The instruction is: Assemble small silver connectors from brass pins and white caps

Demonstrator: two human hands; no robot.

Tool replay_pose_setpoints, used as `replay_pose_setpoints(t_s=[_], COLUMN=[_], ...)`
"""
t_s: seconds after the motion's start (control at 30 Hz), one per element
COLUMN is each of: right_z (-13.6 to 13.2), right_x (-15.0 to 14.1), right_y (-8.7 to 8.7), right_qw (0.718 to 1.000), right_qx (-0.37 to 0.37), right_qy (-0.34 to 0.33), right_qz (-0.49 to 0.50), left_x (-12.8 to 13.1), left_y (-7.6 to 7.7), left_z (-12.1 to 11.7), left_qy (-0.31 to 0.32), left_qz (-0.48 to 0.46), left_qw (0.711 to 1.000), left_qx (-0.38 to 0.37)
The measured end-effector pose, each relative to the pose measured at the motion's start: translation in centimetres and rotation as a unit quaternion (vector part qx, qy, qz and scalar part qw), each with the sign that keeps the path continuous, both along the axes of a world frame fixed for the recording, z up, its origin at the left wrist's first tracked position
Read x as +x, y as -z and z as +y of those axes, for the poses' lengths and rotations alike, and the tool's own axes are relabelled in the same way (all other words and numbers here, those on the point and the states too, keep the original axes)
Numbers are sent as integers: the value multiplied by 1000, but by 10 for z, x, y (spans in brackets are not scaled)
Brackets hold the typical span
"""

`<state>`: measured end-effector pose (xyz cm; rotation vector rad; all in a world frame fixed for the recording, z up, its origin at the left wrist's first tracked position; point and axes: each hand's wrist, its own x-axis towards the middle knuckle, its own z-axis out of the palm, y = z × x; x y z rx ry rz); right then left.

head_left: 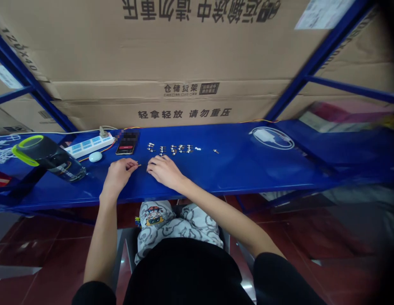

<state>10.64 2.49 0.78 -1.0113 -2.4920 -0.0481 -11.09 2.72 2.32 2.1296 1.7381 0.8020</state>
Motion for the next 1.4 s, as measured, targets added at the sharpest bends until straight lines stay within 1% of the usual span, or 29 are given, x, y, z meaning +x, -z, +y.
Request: replay_pose_setpoints(t_s=[0.1, 0.13, 0.17, 0.23, 0.27, 0.37, 0.4, 0.43, 0.47, 0.5, 0.57, 0.6, 0.67, 0.77, 0.9, 0.97, 1.07, 1.13, 1.2, 1.3, 1.4], right_z=[-15, -20, -25, -33, -36, -40, -40, -39, -38, -36, -30, -27, -19, -10, -3, -4, -10, -15, -21, -29, -36], right_x=[27, 35, 41, 50, 54, 69, 78, 89, 102, 117, 148, 162, 183, 196, 197, 195, 184, 171, 154, 125, 102], right_y=[4, 6, 7, 10, 10, 6, 4, 1, -1, -3, -5, -5, -2, 3, 5, 5, 6, 6, 5, 3, 4], right_qw=[998, 996, 993, 989, 989, 990, 989, 985, 977, 963, 925, 910, 895, 890, 890, 899, 932, 950, 962, 963, 960], right_qx=[-24, -32, -39, -47, -49, -64, -70, -71, -65, -50, -15, -20, -50, -68, -73, -76, -85, -91, -101, -135, -146], right_qy=[56, 77, 96, 119, 122, 114, 121, 142, 185, 242, 359, 395, 433, 447, 445, 419, 328, 256, 187, 100, 53], right_qz=[27, 40, 53, 68, 68, 57, 58, 69, 88, 106, 127, 125, 96, 58, 74, 97, 132, 152, 169, 211, 235], left_x=[20, 28, 37, 55, 64, 82, 86, 88, 88, 88, 87, 86, 86, 86, 86, 86, 87, 87, 89, 91, 93], left_y=[1, 2, 3, 6, 8, 14, 16, 18, 19, 20, 21, 21, 20, 20, 22, 23, 23, 22, 21, 18, 14], left_z=[-6, -9, -12, -18, -21, -24, -25, -24, -24, -23, -22, -22, -22, -21, -18, -17, -17, -18, -19, -22, -25], left_qy=[-13, 0, 30, 113, 135, 137, 135, 134, 135, 136, 140, 142, 148, 154, 156, 154, 146, 147, 151, 146, 155], left_qz=[19, 17, 11, 8, 10, 9, 6, 1, -5, -12, -24, -28, -30, -31, -43, -49, -49, -46, -47, -54, -69], left_qw=[998, 997, 996, 991, 989, 990, 990, 990, 990, 990, 989, 988, 988, 987, 986, 986, 987, 987, 987, 987, 984], left_qx=[60, 75, 81, 63, 50, 39, 40, 42, 42, 43, 44, 44, 41, 39, 39, 40, 44, 43, 38, 36, 47])
